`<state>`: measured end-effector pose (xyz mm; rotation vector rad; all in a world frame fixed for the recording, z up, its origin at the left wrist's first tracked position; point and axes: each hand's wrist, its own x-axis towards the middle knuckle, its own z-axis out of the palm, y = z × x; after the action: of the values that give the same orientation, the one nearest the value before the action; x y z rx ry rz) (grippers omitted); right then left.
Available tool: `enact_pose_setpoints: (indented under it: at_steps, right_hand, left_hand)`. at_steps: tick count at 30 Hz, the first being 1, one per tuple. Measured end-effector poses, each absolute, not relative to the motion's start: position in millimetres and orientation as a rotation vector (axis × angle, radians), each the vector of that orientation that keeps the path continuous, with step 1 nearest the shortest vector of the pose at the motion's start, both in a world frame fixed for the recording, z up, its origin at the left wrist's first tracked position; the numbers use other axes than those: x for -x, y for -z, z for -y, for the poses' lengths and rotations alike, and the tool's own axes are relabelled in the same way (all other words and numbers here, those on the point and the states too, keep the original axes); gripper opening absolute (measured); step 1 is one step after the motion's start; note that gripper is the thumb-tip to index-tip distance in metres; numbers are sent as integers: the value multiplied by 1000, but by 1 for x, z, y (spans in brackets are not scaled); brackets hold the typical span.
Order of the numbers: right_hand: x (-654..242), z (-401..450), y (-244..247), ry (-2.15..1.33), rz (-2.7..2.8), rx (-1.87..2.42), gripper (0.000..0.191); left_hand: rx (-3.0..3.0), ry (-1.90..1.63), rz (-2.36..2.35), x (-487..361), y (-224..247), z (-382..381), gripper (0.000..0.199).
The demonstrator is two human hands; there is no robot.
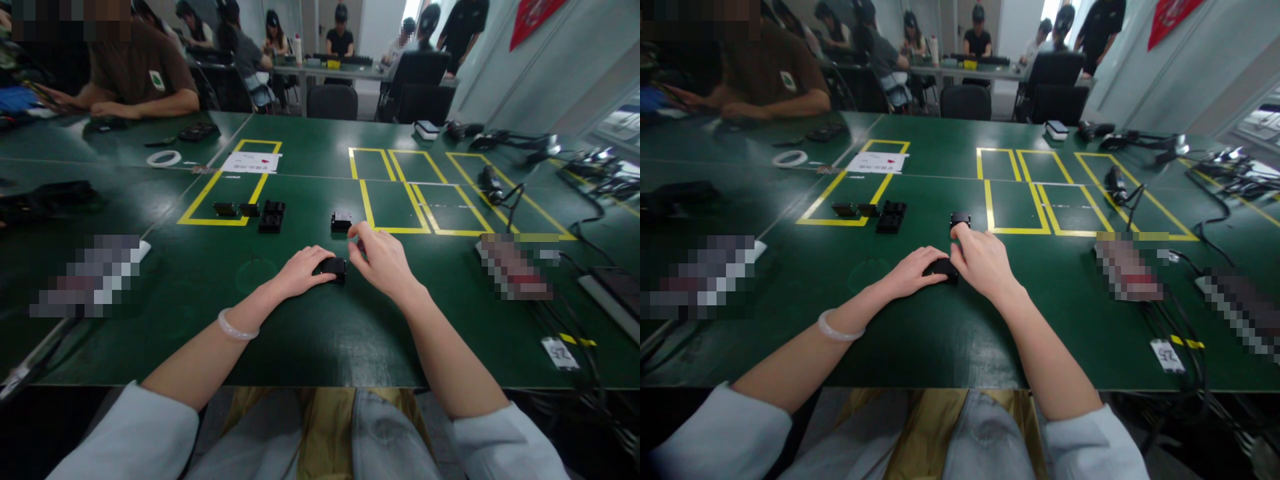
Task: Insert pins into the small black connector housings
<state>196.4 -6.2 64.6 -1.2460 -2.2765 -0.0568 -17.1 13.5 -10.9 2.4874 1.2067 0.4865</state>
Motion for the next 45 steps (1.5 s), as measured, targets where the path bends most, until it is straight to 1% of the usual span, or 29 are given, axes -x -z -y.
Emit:
enact_pose_setpoints:
  at_steps: [4, 10, 15, 21, 27, 35, 40, 45]
  right_hand:
    - [-197, 4, -62, 81, 2276, 1285, 21]
    - [-197, 4, -61, 98, 2272, 1243, 16]
    - [-197, 3, -61, 107, 2257, 1261, 23]
    - [-196, 3, -61, 113, 2254, 1238, 15]
    - [-197, 3, -60, 124, 2255, 1267, 22]
    - [-197, 5, -61, 131, 2270, 1242, 14]
    - [-198, 5, -61, 144, 2259, 1261, 23]
    - [-198, 4, -60, 138, 2262, 1225, 18]
  left_hand:
    - [-2493, -479, -1203, 17, 10, -13, 41]
    - [-2504, -494, -1192, 17, 10, -13, 40]
    - [-2503, -495, -1203, 17, 10, -12, 39]
    - [-2497, -499, -1201, 16, 10, -13, 39]
    - [-2502, -512, -1201, 16, 10, -12, 39]
    - [-2500, -504, -1207, 14, 9, -11, 37]
    - [-2509, -513, -1202, 14, 11, -11, 38]
    - [-2500, -520, -1193, 14, 11, -11, 39]
